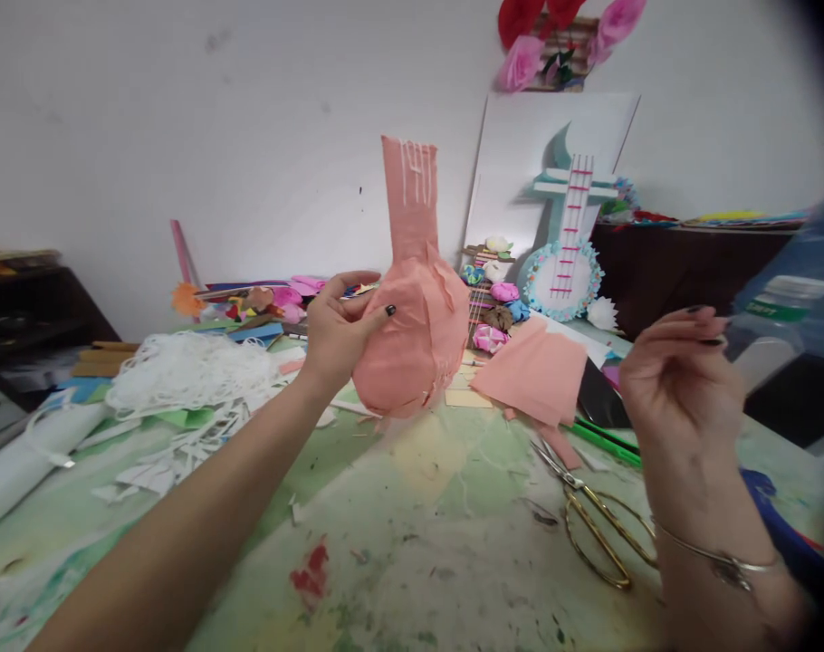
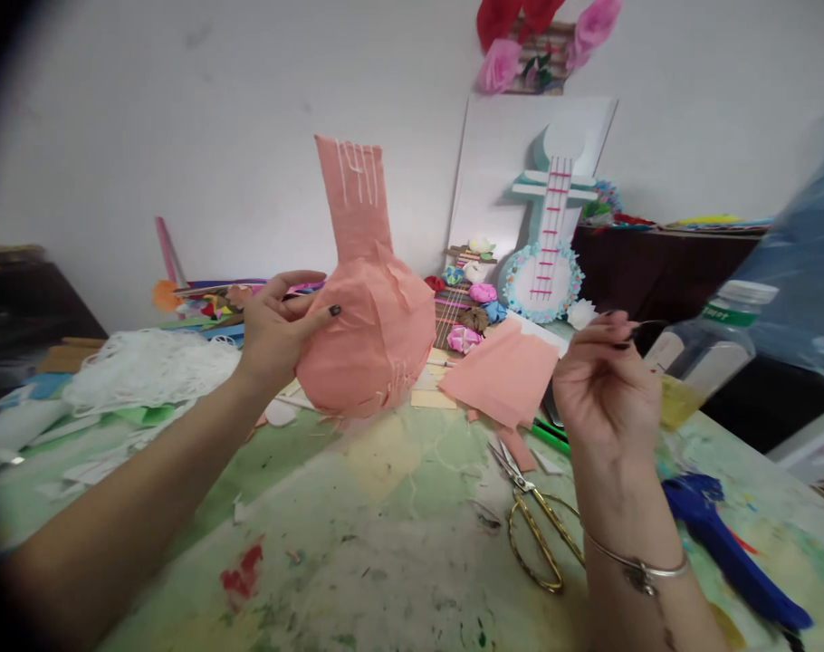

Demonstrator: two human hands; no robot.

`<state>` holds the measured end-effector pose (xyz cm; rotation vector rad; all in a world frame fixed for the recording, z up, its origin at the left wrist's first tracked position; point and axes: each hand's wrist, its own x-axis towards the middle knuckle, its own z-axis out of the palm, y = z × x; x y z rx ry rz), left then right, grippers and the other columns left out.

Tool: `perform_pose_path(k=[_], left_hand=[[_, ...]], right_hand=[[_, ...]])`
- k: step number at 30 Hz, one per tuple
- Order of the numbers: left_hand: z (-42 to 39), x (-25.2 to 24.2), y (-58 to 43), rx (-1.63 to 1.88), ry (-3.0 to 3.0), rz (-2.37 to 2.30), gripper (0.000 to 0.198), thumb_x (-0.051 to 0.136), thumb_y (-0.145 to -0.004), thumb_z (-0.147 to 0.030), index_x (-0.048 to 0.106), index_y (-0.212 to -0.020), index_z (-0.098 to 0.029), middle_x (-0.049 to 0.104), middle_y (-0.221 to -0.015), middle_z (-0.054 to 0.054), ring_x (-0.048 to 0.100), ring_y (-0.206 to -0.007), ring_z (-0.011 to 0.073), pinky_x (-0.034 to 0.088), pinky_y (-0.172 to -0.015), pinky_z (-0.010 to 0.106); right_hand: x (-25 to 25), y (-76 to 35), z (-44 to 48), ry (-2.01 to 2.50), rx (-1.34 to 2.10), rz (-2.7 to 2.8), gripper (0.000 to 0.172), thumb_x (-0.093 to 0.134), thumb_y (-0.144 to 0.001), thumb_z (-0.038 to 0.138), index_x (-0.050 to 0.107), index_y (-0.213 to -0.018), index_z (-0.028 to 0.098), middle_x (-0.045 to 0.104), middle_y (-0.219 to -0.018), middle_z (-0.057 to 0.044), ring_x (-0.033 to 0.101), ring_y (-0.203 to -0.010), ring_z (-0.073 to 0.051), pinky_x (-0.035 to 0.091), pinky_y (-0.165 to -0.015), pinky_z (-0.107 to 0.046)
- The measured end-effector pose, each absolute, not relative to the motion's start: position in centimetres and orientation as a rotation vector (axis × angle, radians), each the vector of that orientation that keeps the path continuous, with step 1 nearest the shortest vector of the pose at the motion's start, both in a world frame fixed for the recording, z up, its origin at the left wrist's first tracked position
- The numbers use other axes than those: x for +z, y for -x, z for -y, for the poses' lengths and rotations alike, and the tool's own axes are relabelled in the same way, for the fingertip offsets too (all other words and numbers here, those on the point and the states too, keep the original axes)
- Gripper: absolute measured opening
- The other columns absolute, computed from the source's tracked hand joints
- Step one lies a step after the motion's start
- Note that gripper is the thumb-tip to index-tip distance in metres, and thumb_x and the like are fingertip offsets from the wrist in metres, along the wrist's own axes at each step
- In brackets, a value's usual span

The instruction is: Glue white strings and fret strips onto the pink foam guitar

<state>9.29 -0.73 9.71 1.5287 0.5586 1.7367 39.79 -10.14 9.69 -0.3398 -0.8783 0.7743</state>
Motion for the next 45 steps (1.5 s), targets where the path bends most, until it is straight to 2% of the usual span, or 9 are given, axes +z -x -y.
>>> perform_pose_path(k=[5,12,15,24,32,34,37,42,45], left_hand=[[0.4,10.2,-9.0,1.777,-1.339,-0.591,0.05,0.083,-0.057,-0.021,0.058,-0.099,-0.018,0.074,-0.079,0.004,0.071,-0.071,0.0189,0.059,-0.065,0.03],[0.6,9.9,-9.5,1.788,-1.299,-0.592,0.049,0.081,-0.057,-0.02,0.057,-0.1,-0.017,0.074,-0.078,0.005,0.071,-0.071,0.0204,0.059,-0.067,0.033],[0.9,9.7,-9.8,1.786,-1.328,-0.593,0.049,0.081,-0.059,-0.022,0.056,-0.101,-0.017,0.074,-0.079,0.006,0.071,-0.074,0.0219,0.059,-0.068,0.035],[1.6,9.4,-10.6,1.745,-1.292,-0.574,0.048,0.08,-0.057,-0.02,0.057,-0.1,-0.018,0.074,-0.086,0.006,0.071,-0.073,0.0203,0.059,-0.067,0.033],[0.6,9.2,-10.1,1.764,-1.251,-0.61,0.047,0.081,-0.056,-0.018,0.058,-0.097,-0.018,0.073,-0.079,0.004,0.07,-0.066,0.0176,0.059,-0.062,0.03],[0.3,9.2,-9.9,1.767,-1.231,-0.614,0.046,0.08,-0.056,-0.016,0.059,-0.097,-0.018,0.073,-0.077,0.003,0.069,-0.065,0.0173,0.059,-0.062,0.03],[-0.2,9.1,-9.6,1.78,-1.2,-0.621,0.044,0.08,-0.056,-0.015,0.06,-0.095,-0.018,0.071,-0.072,0.002,0.069,-0.063,0.0167,0.058,-0.062,0.03],[-0.6,8.8,-9.4,1.808,-1.204,-0.66,0.043,0.079,-0.057,-0.016,0.059,-0.095,-0.019,0.071,-0.075,0.003,0.069,-0.067,0.018,0.059,-0.064,0.032],[0.1,8.6,-10.2,1.838,-1.214,-0.657,0.045,0.08,-0.059,-0.019,0.056,-0.097,-0.019,0.072,-0.081,0.004,0.071,-0.073,0.0195,0.059,-0.069,0.033]], right_hand=[[7.4,-34.1,9.9,0.747,0.618,1.189,0.012,0.077,-0.063,0.015,0.071,-0.064,0.025,0.067,-0.061,0.003,0.058,-0.051,-0.012,0.049,-0.047,-0.025],[3.6,-27.2,8.5,1.057,0.274,1.536,0.011,0.071,-0.072,0.022,0.072,-0.084,0.019,0.069,-0.067,-0.001,0.062,-0.058,-0.016,0.048,-0.056,-0.028],[3.2,-26.7,7.8,1.131,0.246,1.606,0.005,0.069,-0.074,0.02,0.067,-0.078,0.019,0.066,-0.064,0.0,0.059,-0.056,-0.015,0.044,-0.054,-0.027],[3.1,-27.0,7.2,1.052,0.343,1.636,0.011,0.06,-0.081,0.021,0.06,-0.07,0.019,0.055,-0.062,0.002,0.047,-0.056,-0.013,0.035,-0.054,-0.025],[5.1,-29.5,7.7,0.683,0.566,1.241,0.012,0.066,-0.078,0.028,0.061,-0.071,0.02,0.065,-0.085,-0.004,0.061,-0.086,-0.018,0.049,-0.078,-0.033],[5.5,-29.7,8.0,0.562,0.764,1.09,0.013,0.071,-0.075,0.03,0.063,-0.071,0.021,0.069,-0.08,-0.003,0.064,-0.072,-0.016,0.052,-0.065,-0.03],[5.5,-29.7,8.5,0.576,0.905,1.06,0.011,0.074,-0.072,0.028,0.067,-0.072,0.02,0.068,-0.063,0.0,0.053,-0.043,-0.009,0.044,-0.041,-0.021],[4.9,-28.4,9.3,0.691,0.926,1.176,0.015,0.073,-0.073,0.031,0.068,-0.075,0.017,0.068,-0.061,-0.002,0.055,-0.041,-0.011,0.045,-0.038,-0.024],[4.4,-27.0,9.8,0.736,0.908,1.288,0.019,0.067,-0.079,0.031,0.064,-0.093,0.018,0.066,-0.059,0.001,0.057,-0.043,-0.012,0.046,-0.04,-0.024]])
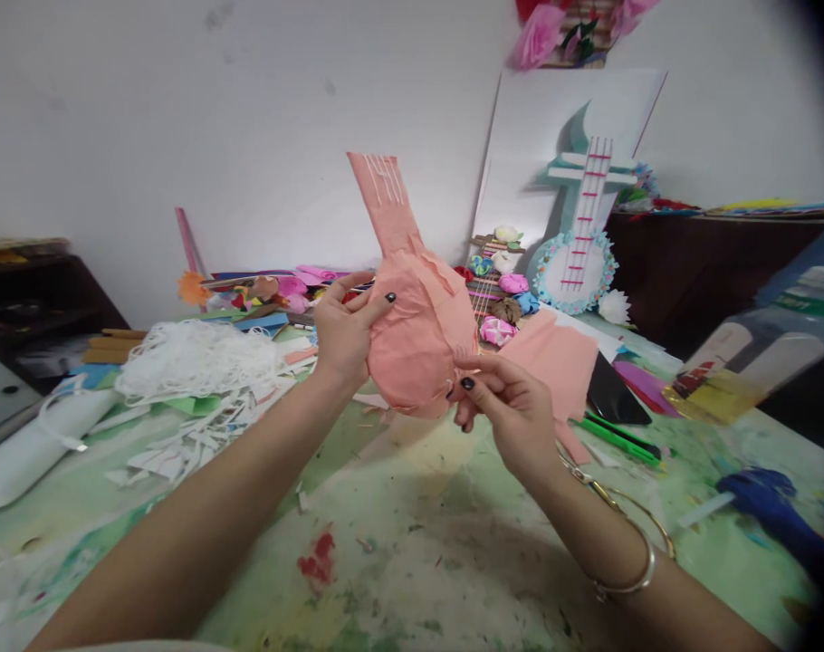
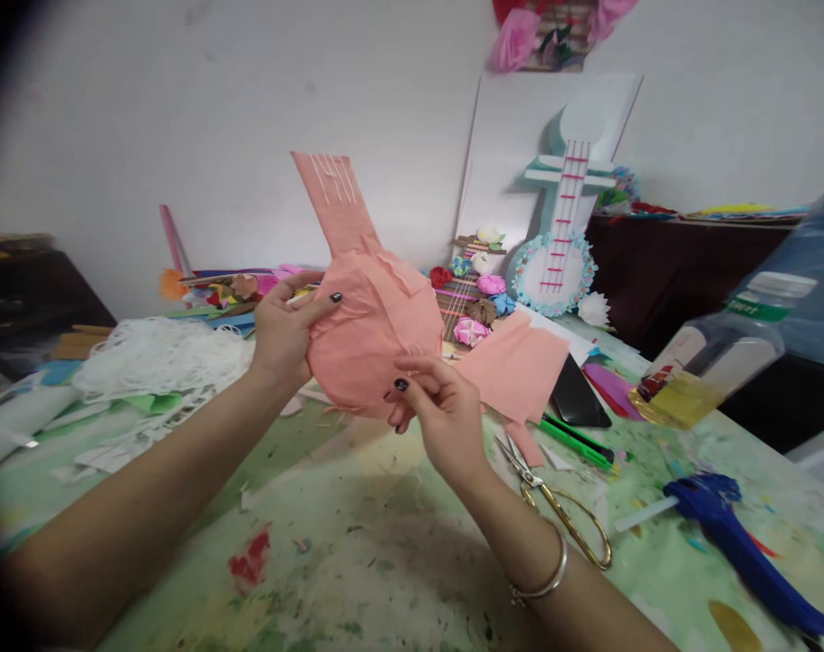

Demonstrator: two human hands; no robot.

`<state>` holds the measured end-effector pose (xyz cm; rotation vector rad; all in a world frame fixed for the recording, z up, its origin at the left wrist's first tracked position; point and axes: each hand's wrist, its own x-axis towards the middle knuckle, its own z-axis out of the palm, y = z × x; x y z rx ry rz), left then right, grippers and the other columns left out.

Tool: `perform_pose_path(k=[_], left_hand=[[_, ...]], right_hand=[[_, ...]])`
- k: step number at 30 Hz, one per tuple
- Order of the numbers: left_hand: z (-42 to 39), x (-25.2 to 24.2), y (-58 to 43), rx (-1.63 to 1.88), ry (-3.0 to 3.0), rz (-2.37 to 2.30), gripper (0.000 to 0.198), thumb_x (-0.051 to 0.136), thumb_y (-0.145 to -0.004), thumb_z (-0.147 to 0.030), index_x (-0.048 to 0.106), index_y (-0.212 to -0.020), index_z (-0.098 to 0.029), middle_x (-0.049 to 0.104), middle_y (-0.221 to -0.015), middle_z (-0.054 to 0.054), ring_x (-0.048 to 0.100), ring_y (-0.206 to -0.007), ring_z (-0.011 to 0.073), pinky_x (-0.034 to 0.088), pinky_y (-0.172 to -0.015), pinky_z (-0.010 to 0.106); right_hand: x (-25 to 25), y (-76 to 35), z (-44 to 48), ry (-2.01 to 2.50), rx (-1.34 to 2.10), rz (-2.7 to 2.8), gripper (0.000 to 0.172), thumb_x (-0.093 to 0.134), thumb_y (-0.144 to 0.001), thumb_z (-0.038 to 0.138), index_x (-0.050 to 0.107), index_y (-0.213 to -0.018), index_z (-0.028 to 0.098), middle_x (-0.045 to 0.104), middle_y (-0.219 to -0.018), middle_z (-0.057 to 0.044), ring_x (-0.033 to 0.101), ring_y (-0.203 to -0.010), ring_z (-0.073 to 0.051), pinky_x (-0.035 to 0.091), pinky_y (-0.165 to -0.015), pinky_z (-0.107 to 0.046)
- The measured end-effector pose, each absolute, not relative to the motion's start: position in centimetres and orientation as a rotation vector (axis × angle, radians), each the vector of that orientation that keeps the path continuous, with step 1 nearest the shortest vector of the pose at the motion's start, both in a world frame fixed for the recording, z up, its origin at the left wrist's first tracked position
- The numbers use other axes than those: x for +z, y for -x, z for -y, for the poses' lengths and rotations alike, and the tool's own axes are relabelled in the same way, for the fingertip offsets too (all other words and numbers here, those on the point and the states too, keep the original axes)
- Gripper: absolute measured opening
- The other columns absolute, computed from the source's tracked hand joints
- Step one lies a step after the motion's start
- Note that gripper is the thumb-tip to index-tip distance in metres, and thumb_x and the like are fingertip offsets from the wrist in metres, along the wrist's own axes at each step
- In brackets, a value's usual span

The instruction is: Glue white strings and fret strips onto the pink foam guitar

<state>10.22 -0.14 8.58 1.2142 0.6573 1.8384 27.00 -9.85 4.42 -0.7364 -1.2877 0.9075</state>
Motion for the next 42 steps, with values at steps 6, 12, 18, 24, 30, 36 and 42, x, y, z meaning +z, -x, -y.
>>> perform_pose_path(k=[6,12,18,24,30,36,42], left_hand=[[3.1,8.5,-12.1,1.935,-1.395,-0.573,0.049,0.076,-0.07,-0.028,0.049,-0.11,-0.022,0.073,-0.096,0.006,0.07,-0.089,0.0206,0.057,-0.08,0.034],[3.3,8.4,-11.9,2.0,-1.449,-0.614,0.04,0.072,-0.075,-0.027,0.05,-0.108,-0.021,0.074,-0.096,0.006,0.07,-0.094,0.0198,0.055,-0.085,0.034],[2.4,8.0,-11.8,1.968,-1.402,-0.622,0.034,0.071,-0.074,-0.024,0.053,-0.102,-0.021,0.073,-0.092,0.005,0.071,-0.089,0.0194,0.057,-0.076,0.03],[1.8,7.9,-11.7,1.943,-1.339,-0.592,0.033,0.072,-0.071,-0.021,0.054,-0.098,-0.02,0.073,-0.09,0.004,0.071,-0.089,0.0199,0.057,-0.076,0.03],[1.8,7.9,-11.7,1.9,-1.311,-0.588,0.034,0.073,-0.069,-0.02,0.054,-0.097,-0.02,0.074,-0.088,0.004,0.071,-0.085,0.0198,0.057,-0.074,0.031],[2.2,7.8,-12.0,1.858,-1.296,-0.575,0.033,0.072,-0.068,-0.018,0.056,-0.096,-0.019,0.074,-0.085,0.004,0.07,-0.078,0.0162,0.056,-0.072,0.028],[2.3,7.7,-12.2,1.805,-1.29,-0.566,0.037,0.075,-0.066,-0.017,0.056,-0.098,-0.018,0.074,-0.083,0.004,0.07,-0.075,0.0166,0.056,-0.069,0.027]], right_hand=[[4.5,-24.4,9.4,0.852,0.494,1.501,0.023,0.055,-0.087,0.024,0.058,-0.109,0.021,0.06,-0.058,0.005,0.051,-0.041,-0.01,0.042,-0.045,-0.024],[6.4,-21.6,7.7,0.896,0.327,1.491,0.014,0.057,-0.083,0.02,0.055,-0.096,0.022,0.066,-0.064,0.002,0.057,-0.047,-0.014,0.044,-0.05,-0.026],[5.9,-20.6,6.3,0.921,0.232,1.587,0.008,0.05,-0.084,0.014,0.051,-0.082,0.022,0.066,-0.07,0.0,0.06,-0.056,-0.014,0.043,-0.056,-0.027],[5.1,-22.0,5.5,1.042,0.292,1.505,0.007,0.047,-0.086,0.021,0.048,-0.08,0.022,0.06,-0.062,0.001,0.057,-0.056,-0.015,0.039,-0.052,-0.026],[5.5,-23.0,6.1,0.984,0.349,1.445,0.005,0.05,-0.087,0.023,0.047,-0.082,0.022,0.057,-0.057,0.004,0.056,-0.049,-0.014,0.039,-0.049,-0.025],[5.2,-22.8,6.4,0.933,0.076,1.686,0.017,0.051,-0.085,0.014,0.054,-0.099,0.023,0.07,-0.077,0.0,0.063,-0.063,-0.014,0.043,-0.059,-0.025],[5.1,-22.9,6.3,0.965,-0.005,1.692,0.014,0.047,-0.083,0.012,0.057,-0.08,0.022,0.068,-0.071,-0.001,0.059,-0.058,-0.014,0.04,-0.054,-0.025]])
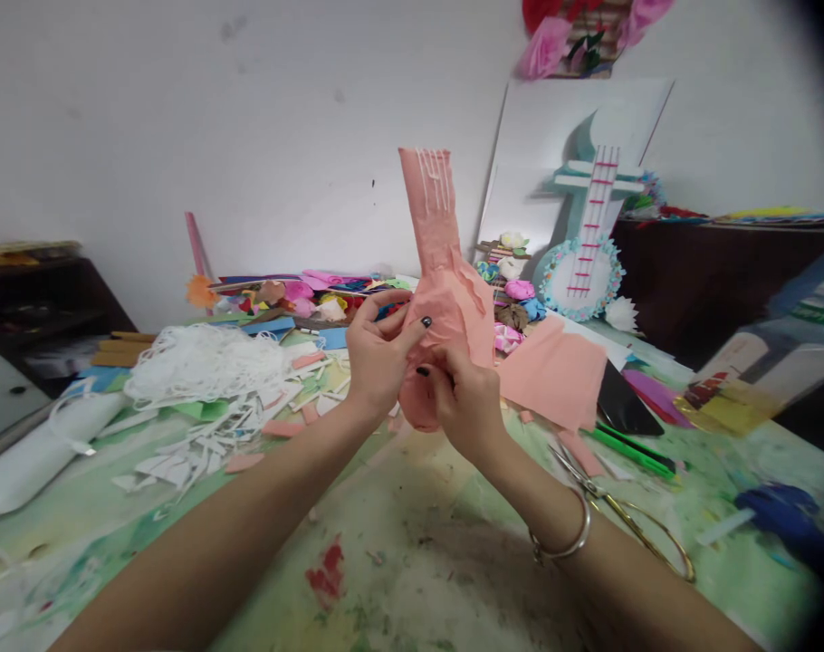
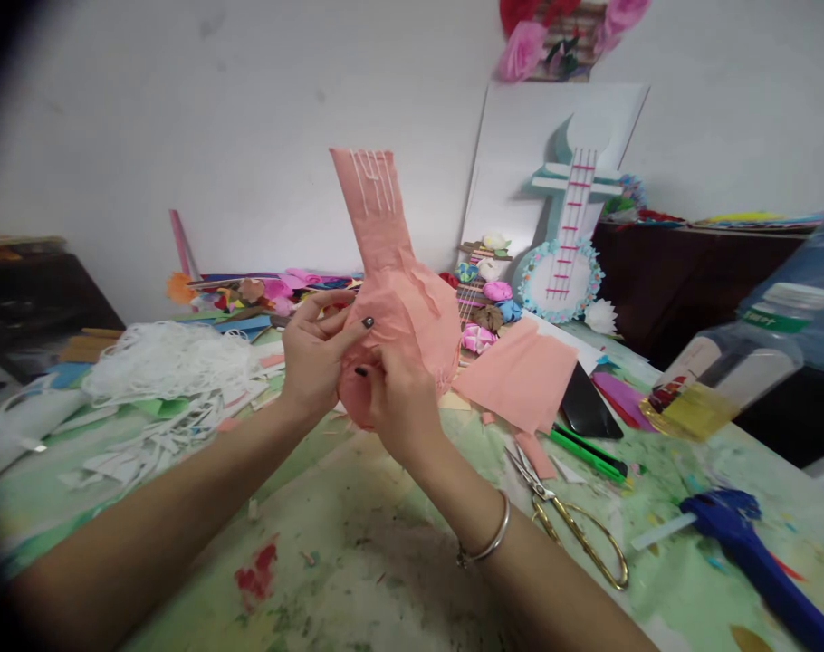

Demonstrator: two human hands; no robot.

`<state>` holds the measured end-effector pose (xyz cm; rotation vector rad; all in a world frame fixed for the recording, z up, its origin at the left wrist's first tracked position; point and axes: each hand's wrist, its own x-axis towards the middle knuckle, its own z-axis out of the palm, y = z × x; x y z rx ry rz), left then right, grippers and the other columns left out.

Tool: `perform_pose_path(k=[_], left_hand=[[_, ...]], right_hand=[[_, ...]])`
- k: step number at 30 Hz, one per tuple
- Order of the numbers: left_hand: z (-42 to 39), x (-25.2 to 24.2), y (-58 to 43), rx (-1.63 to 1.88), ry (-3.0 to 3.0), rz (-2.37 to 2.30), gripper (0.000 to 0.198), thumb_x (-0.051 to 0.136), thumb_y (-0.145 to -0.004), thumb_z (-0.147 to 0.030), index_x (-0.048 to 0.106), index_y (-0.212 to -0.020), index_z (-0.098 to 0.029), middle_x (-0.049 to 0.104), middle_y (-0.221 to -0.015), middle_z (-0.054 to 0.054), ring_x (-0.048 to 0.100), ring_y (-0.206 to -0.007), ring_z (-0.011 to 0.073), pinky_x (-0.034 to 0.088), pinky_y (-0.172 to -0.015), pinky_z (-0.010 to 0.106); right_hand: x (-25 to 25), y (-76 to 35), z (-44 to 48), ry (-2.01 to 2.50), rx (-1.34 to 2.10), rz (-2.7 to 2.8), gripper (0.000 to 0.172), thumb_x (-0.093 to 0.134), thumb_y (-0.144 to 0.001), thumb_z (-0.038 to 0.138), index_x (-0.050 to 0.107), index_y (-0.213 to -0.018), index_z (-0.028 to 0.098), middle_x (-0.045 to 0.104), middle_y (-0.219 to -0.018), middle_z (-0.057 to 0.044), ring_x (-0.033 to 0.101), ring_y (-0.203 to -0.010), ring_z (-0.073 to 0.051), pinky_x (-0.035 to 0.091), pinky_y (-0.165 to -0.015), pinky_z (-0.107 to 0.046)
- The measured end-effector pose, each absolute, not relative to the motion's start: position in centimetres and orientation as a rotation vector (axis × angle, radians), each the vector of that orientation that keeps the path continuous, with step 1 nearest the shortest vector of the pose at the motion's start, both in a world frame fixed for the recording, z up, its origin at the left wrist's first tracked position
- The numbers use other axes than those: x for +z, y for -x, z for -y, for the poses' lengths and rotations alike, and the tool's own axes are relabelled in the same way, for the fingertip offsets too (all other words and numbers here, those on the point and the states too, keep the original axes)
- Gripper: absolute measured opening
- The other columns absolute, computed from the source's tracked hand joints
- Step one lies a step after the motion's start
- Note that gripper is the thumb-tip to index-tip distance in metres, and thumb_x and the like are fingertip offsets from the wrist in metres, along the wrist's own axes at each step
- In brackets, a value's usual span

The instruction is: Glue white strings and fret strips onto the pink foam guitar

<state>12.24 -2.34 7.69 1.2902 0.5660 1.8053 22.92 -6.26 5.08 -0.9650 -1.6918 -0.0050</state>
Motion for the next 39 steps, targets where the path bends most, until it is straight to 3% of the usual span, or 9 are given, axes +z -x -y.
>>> perform_pose_path(k=[5,14,19,32,39], left_hand=[[2.1,7.5,-12.1,1.781,-1.298,-0.561,0.037,0.076,-0.066,-0.019,0.057,-0.098,-0.019,0.074,-0.084,0.004,0.07,-0.079,0.0183,0.056,-0.072,0.03],[2.1,7.8,-12.1,1.749,-1.264,-0.531,0.037,0.076,-0.064,-0.015,0.058,-0.096,-0.017,0.074,-0.08,0.003,0.069,-0.071,0.0137,0.055,-0.068,0.025],[2.1,7.7,-12.1,1.742,-1.286,-0.535,0.036,0.076,-0.065,-0.016,0.058,-0.096,-0.017,0.073,-0.083,0.003,0.069,-0.074,0.0143,0.055,-0.071,0.026],[2.3,7.8,-12.0,1.666,-1.372,-0.519,0.036,0.077,-0.064,-0.018,0.059,-0.095,-0.016,0.073,-0.09,0.006,0.07,-0.077,0.0167,0.056,-0.069,0.025],[2.7,7.8,-12.1,1.632,-1.463,-0.533,0.037,0.076,-0.065,-0.022,0.059,-0.098,-0.017,0.072,-0.094,0.007,0.069,-0.085,0.0197,0.056,-0.072,0.028]], right_hand=[[5.8,-24.0,6.1,1.009,0.166,1.478,0.012,0.047,-0.083,0.013,0.051,-0.076,0.021,0.056,-0.056,0.004,0.052,-0.048,-0.012,0.038,-0.05,-0.024],[5.9,-24.9,5.9,0.763,-0.006,1.652,0.015,0.06,-0.08,0.009,0.068,-0.083,0.021,0.07,-0.081,-0.003,0.064,-0.072,-0.015,0.05,-0.065,-0.028],[5.4,-24.7,5.4,0.7,-0.029,1.616,0.019,0.06,-0.081,0.01,0.072,-0.082,0.024,0.07,-0.081,-0.002,0.066,-0.075,-0.016,0.054,-0.068,-0.03],[5.8,-24.7,5.4,0.82,-0.261,1.562,0.024,0.043,-0.079,0.0,0.052,-0.071,0.021,0.056,-0.073,-0.002,0.056,-0.072,-0.016,0.045,-0.064,-0.029],[7.9,-25.7,5.9,0.819,-0.079,1.316,0.013,0.061,-0.078,0.009,0.064,-0.073,0.021,0.063,-0.071,0.001,0.055,-0.065,-0.014,0.044,-0.06,-0.028]])
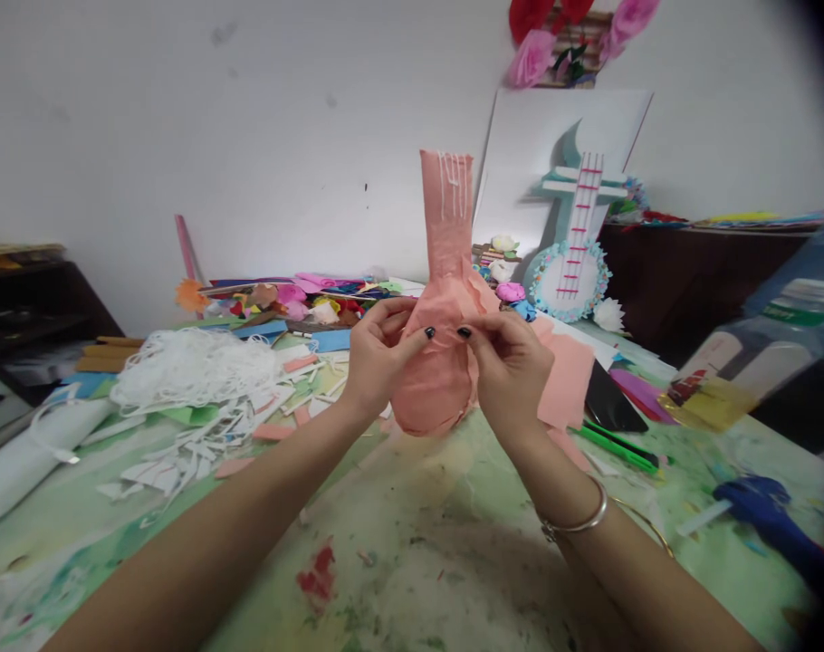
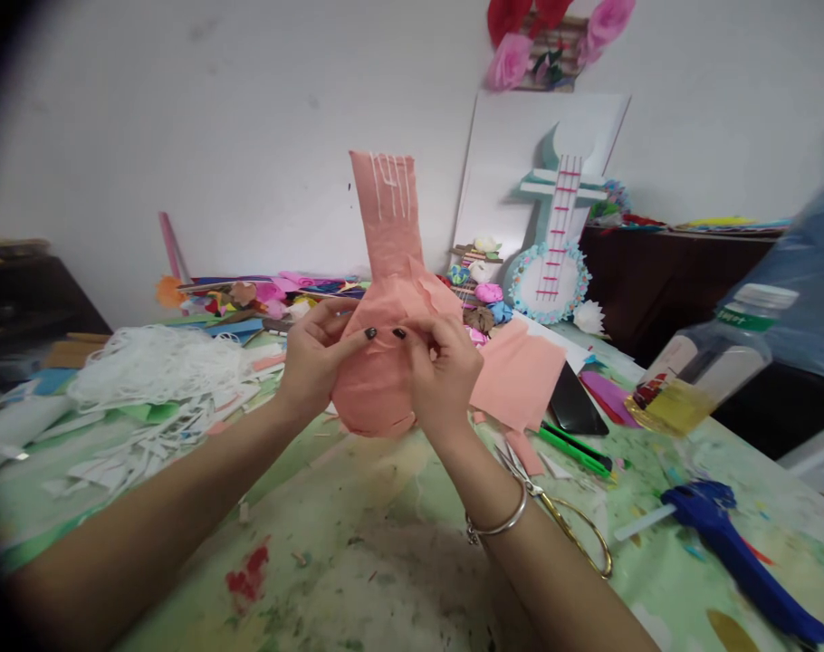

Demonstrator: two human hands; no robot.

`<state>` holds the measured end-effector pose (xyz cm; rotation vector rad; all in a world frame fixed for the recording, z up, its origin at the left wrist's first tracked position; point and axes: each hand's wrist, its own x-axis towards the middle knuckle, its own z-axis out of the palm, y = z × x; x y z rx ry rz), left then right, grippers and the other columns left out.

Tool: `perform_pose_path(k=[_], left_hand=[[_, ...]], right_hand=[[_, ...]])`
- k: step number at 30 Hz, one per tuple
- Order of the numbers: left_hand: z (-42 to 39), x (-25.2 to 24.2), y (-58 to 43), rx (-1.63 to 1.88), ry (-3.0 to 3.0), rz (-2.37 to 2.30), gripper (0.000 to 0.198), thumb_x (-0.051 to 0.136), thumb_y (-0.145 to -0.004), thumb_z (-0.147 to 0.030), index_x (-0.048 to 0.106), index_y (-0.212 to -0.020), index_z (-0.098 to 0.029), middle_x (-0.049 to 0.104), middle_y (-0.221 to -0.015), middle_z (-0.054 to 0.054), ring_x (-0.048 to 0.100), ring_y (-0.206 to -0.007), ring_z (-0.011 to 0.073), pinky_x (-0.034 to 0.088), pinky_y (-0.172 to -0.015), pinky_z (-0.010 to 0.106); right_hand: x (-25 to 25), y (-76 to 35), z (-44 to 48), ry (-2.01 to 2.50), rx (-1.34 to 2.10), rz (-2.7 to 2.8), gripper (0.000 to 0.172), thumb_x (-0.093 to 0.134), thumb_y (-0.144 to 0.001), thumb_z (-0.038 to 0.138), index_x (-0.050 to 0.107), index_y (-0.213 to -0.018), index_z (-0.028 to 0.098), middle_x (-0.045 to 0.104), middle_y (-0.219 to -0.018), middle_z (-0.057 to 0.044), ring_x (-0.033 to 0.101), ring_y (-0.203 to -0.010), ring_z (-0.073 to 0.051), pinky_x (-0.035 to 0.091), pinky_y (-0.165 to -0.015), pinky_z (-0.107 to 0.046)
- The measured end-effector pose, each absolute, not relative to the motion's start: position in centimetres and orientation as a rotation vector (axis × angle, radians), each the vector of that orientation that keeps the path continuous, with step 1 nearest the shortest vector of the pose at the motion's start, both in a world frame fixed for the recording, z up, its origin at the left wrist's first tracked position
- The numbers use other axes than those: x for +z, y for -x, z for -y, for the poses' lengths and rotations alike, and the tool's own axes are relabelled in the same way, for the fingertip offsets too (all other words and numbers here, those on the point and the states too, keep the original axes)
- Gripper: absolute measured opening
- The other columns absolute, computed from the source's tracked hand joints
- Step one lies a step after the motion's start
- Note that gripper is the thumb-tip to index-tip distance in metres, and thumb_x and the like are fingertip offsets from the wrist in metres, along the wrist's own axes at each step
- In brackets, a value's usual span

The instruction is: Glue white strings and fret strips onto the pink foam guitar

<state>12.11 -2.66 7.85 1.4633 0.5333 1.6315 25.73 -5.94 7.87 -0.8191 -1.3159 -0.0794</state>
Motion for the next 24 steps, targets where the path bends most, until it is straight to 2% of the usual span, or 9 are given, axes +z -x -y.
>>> perform_pose_path(k=[6,9,13,17,21,24], left_hand=[[3.9,8.0,-12.6,1.627,-1.602,-0.545,0.036,0.07,-0.068,-0.016,0.058,-0.102,-0.018,0.071,-0.1,0.008,0.068,-0.094,0.0213,0.054,-0.083,0.032],[4.5,7.9,-12.8,1.653,-1.692,-0.537,0.036,0.066,-0.069,-0.012,0.057,-0.103,-0.018,0.07,-0.103,0.008,0.067,-0.097,0.0218,0.052,-0.087,0.034],[5.1,7.8,-12.9,1.622,-1.776,-0.507,0.043,0.061,-0.07,-0.01,0.054,-0.111,-0.019,0.067,-0.111,0.008,0.064,-0.103,0.0227,0.051,-0.087,0.034],[4.9,7.6,-12.9,1.606,-1.735,-0.489,0.041,0.06,-0.072,-0.012,0.055,-0.111,-0.02,0.065,-0.118,0.008,0.062,-0.107,0.0232,0.05,-0.089,0.034],[4.3,7.5,-12.7,1.57,-1.635,-0.51,0.037,0.061,-0.073,-0.016,0.056,-0.109,-0.02,0.07,-0.102,0.006,0.066,-0.093,0.0209,0.051,-0.081,0.032],[3.9,7.4,-12.6,1.569,-1.59,-0.524,0.034,0.062,-0.071,-0.018,0.059,-0.105,-0.02,0.071,-0.095,0.004,0.066,-0.089,0.0207,0.051,-0.077,0.031]], right_hand=[[8.1,-24.8,6.1,0.925,0.146,1.268,0.003,0.071,-0.072,0.019,0.071,-0.075,0.019,0.07,-0.074,-0.002,0.059,-0.062,-0.014,0.048,-0.06,-0.029],[8.1,-24.8,6.1,0.959,0.169,1.224,0.006,0.073,-0.07,0.02,0.069,-0.074,0.018,0.068,-0.072,-0.002,0.057,-0.059,-0.014,0.047,-0.057,-0.028],[8.3,-25.0,6.4,0.972,0.13,1.27,0.003,0.068,-0.073,0.017,0.066,-0.071,0.018,0.065,-0.068,0.0,0.054,-0.057,-0.013,0.044,-0.055,-0.027],[8.5,-25.0,6.7,0.958,0.125,1.328,0.006,0.064,-0.077,0.018,0.062,-0.071,0.017,0.061,-0.067,-0.001,0.051,-0.059,-0.013,0.041,-0.055,-0.027],[8.4,-25.1,6.5,0.859,0.294,1.265,0.009,0.063,-0.079,0.024,0.059,-0.074,0.019,0.055,-0.064,0.002,0.047,-0.056,-0.012,0.039,-0.051,-0.027],[8.7,-25.6,6.3,0.721,0.409,1.212,0.01,0.063,-0.08,0.028,0.056,-0.076,0.02,0.057,-0.069,0.0,0.049,-0.058,-0.012,0.042,-0.053,-0.026]])
